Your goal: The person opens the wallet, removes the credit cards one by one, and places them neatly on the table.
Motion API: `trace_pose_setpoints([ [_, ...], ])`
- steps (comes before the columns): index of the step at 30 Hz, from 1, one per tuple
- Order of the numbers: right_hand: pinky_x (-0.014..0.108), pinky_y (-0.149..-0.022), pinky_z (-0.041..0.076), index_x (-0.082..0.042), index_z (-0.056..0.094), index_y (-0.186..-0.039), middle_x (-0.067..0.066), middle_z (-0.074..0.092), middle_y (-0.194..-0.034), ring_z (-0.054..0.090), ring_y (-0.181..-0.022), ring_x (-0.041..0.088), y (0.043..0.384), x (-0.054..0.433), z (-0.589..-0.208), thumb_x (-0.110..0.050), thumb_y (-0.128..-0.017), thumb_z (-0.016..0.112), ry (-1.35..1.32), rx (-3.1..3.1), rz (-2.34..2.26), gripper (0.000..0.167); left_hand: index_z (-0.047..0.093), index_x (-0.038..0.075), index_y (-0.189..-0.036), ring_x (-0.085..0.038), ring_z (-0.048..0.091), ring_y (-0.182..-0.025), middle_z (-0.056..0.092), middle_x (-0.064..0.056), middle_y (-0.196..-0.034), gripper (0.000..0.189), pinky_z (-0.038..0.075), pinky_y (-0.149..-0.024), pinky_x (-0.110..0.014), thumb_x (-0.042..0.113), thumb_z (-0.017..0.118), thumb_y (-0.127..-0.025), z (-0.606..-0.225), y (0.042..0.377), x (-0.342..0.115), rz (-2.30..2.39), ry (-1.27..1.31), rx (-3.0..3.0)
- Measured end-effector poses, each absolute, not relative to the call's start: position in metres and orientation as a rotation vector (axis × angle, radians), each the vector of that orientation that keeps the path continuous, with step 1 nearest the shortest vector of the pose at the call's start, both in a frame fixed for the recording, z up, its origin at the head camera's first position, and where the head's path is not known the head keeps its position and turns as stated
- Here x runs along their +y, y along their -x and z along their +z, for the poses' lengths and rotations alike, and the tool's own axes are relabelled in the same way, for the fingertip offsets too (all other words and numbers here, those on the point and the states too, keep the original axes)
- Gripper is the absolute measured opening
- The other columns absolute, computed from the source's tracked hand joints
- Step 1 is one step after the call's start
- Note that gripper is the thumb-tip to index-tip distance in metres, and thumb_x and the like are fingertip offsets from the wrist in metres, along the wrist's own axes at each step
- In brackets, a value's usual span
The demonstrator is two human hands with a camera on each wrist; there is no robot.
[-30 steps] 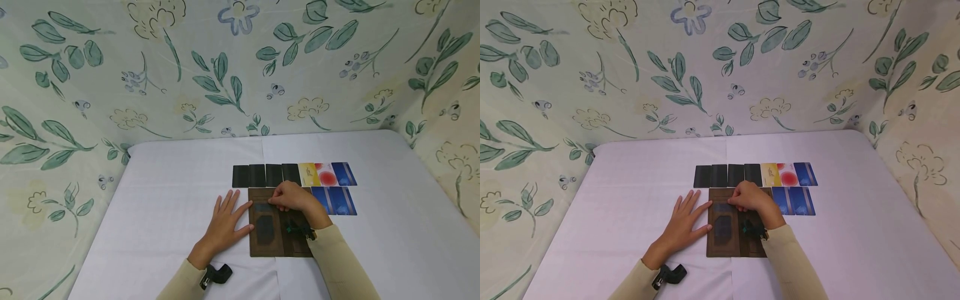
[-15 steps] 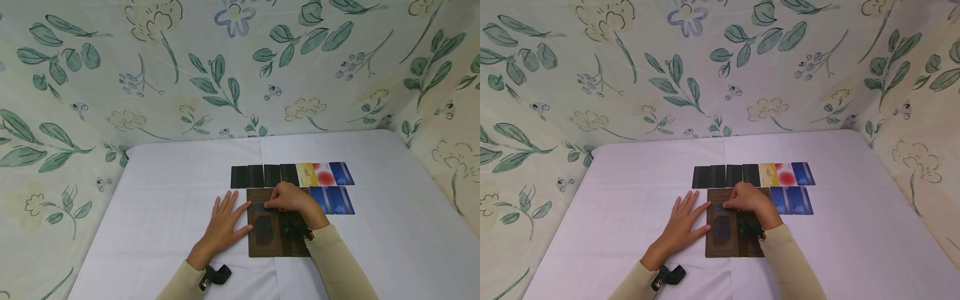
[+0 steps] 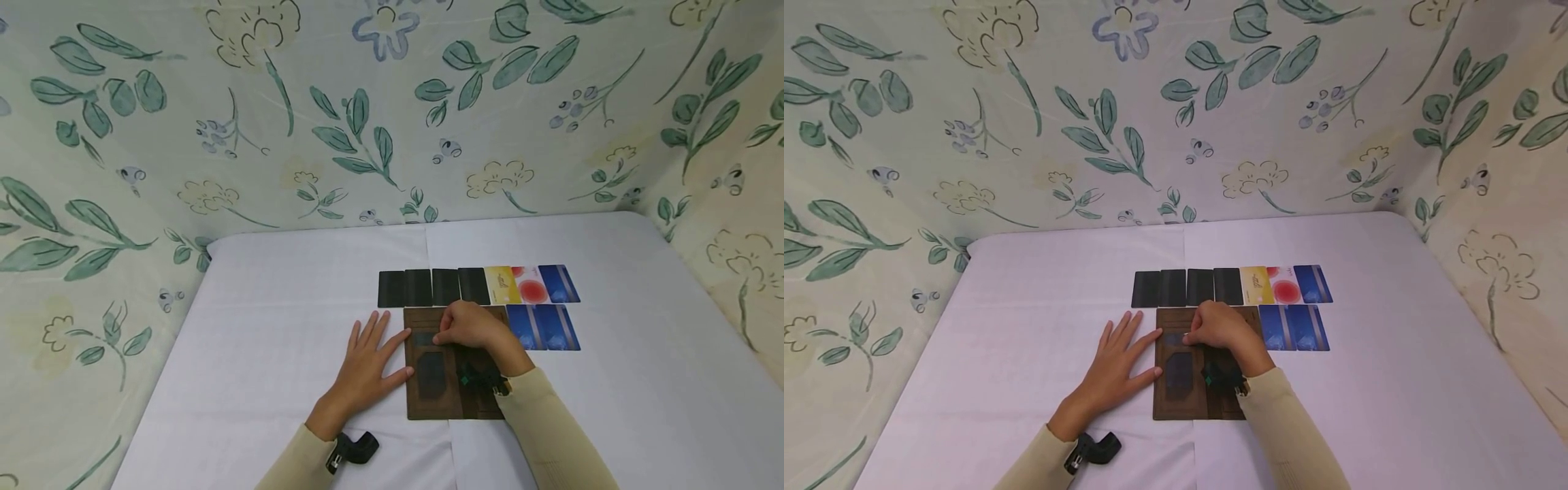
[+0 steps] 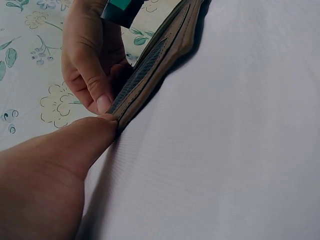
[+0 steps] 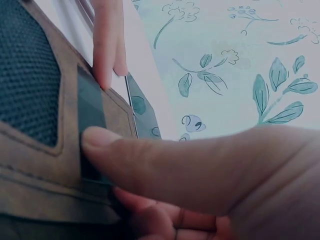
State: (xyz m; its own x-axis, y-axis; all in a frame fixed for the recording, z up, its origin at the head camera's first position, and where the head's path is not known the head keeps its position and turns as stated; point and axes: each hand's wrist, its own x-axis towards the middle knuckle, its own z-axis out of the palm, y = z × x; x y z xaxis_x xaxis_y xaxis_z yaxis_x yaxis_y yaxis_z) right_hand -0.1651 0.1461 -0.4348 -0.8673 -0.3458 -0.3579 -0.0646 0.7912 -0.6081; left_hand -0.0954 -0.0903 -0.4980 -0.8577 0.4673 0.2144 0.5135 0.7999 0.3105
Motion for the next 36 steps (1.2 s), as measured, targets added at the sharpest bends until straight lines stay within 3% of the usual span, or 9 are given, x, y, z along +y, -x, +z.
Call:
trace_pose_setpoints([
  [15, 0.028, -0.057, 0.044, -0.009, 0.064, -0.077, 0.002, 0.057, -0.067, 0.052, -0.062, 0.017, 0.164, 0.151, -0.435, -0.02, -0.084, 0.075, 0.392, 2.534, -0.968, 0.017, 0.044, 0.029, -0.146, -0.032, 0.01, -0.147, 0.019, -0.012, -0.159, 0.063, 0.007, -0.114, -0.057, 0.06, 0.051, -0.091, -0.498, 0.094, -0.088, -0.542, 0.779, -2.891],
  [25, 0.028, -0.052, 0.047, -0.009, 0.063, -0.079, 0.003, 0.058, -0.062, 0.054, -0.051, 0.015, 0.166, 0.151, -0.437, -0.017, -0.085, 0.075, 0.387, 2.462, -1.028, 0.016, 0.045, 0.029, -0.145, -0.032, 0.013, -0.147, 0.021, -0.012, -0.159, 0.063, 0.009, -0.114, -0.058, 0.06, 0.052, -0.091, -0.498, 0.094, -0.089, -0.537, 0.772, -2.875],
  [36, 0.03, -0.052, 0.05, -0.005, 0.061, -0.096, 0.004, 0.062, -0.072, 0.054, -0.056, 0.016, 0.174, 0.157, -0.451, -0.016, -0.079, 0.08, 0.447, 2.325, -1.157, 0.028, 0.044, 0.029, -0.146, -0.032, 0.012, -0.147, 0.02, -0.012, -0.159, 0.063, 0.008, -0.114, -0.058, 0.06, 0.052, -0.091, -0.498, 0.095, -0.09, -0.543, 0.768, -2.884],
])
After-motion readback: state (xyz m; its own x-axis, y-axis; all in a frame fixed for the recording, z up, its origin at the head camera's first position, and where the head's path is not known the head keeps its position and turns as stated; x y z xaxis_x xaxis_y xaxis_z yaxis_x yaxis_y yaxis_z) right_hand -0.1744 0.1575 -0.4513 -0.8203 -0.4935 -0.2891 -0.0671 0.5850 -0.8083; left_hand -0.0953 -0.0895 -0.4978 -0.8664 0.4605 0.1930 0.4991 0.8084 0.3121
